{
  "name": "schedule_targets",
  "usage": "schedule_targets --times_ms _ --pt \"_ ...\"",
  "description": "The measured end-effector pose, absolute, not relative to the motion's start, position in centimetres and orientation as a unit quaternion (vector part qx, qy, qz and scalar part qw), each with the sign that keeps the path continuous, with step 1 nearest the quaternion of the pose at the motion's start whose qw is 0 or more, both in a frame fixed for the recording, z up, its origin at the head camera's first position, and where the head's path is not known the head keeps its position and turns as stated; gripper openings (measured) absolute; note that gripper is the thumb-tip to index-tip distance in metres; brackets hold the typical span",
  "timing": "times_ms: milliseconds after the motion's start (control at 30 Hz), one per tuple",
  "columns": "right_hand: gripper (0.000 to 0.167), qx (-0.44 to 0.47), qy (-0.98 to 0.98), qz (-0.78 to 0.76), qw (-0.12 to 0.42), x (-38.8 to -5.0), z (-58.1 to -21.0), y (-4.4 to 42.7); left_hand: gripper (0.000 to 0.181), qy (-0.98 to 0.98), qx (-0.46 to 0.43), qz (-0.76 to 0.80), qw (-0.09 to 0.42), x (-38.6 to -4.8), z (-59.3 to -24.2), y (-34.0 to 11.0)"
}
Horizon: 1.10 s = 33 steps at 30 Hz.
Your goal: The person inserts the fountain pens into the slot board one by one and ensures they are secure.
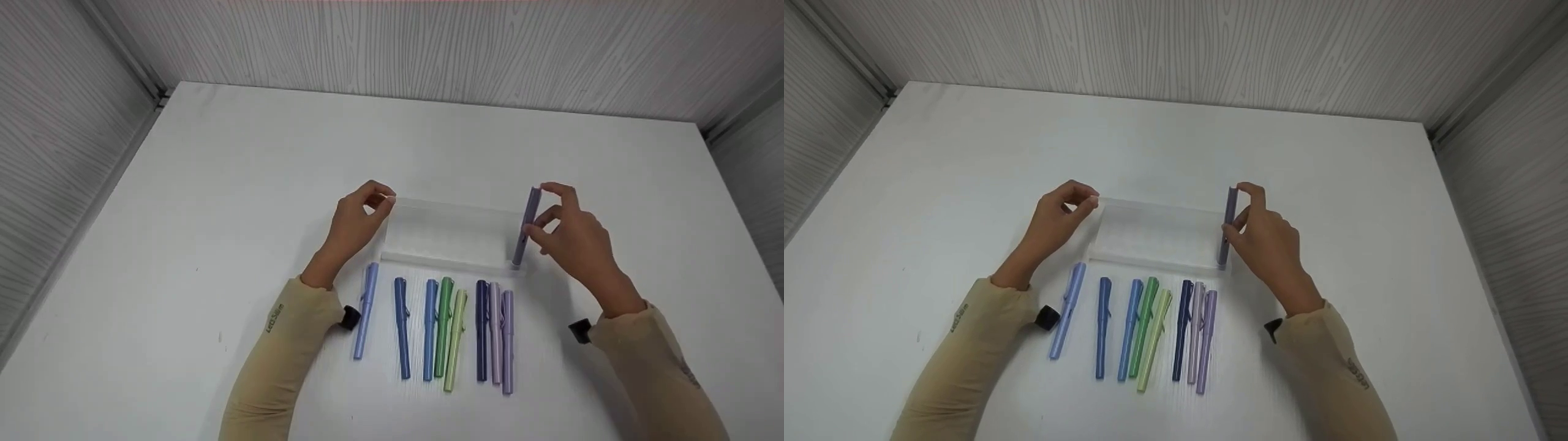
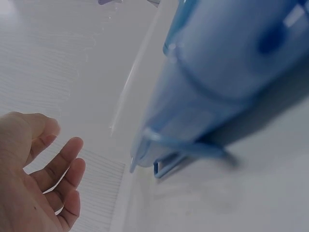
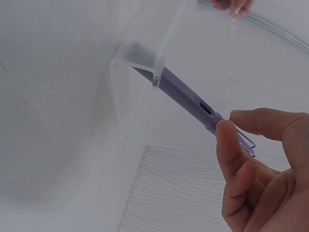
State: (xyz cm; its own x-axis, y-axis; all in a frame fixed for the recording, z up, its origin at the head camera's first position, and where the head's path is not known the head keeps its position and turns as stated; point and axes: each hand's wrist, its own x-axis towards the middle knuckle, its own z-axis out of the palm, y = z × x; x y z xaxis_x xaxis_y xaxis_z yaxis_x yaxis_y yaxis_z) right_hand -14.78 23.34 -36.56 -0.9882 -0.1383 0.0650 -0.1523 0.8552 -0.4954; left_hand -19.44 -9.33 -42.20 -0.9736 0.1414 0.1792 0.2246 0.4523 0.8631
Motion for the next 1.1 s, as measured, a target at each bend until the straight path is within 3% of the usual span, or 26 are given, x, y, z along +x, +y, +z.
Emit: schedule_targets --times_ms 300,767,1100 --pt "0.066 0.095 -0.962 0.251 0.039 -13.4 -36.1 23.1 0.016 -0.847 -0.108 -0.519 0.04 -19.5 -42.2 -9.3" --pt "0.067 0.113 -0.963 0.244 0.021 -11.2 -36.0 22.7 0.016 -0.846 -0.108 -0.52 0.04 -19.4 -42.1 -9.4" --pt "0.073 0.098 -0.948 0.29 -0.085 -9.9 -36.4 22.6 0.017 -0.841 -0.116 -0.527 0.043 -19.4 -42.2 -9.4"
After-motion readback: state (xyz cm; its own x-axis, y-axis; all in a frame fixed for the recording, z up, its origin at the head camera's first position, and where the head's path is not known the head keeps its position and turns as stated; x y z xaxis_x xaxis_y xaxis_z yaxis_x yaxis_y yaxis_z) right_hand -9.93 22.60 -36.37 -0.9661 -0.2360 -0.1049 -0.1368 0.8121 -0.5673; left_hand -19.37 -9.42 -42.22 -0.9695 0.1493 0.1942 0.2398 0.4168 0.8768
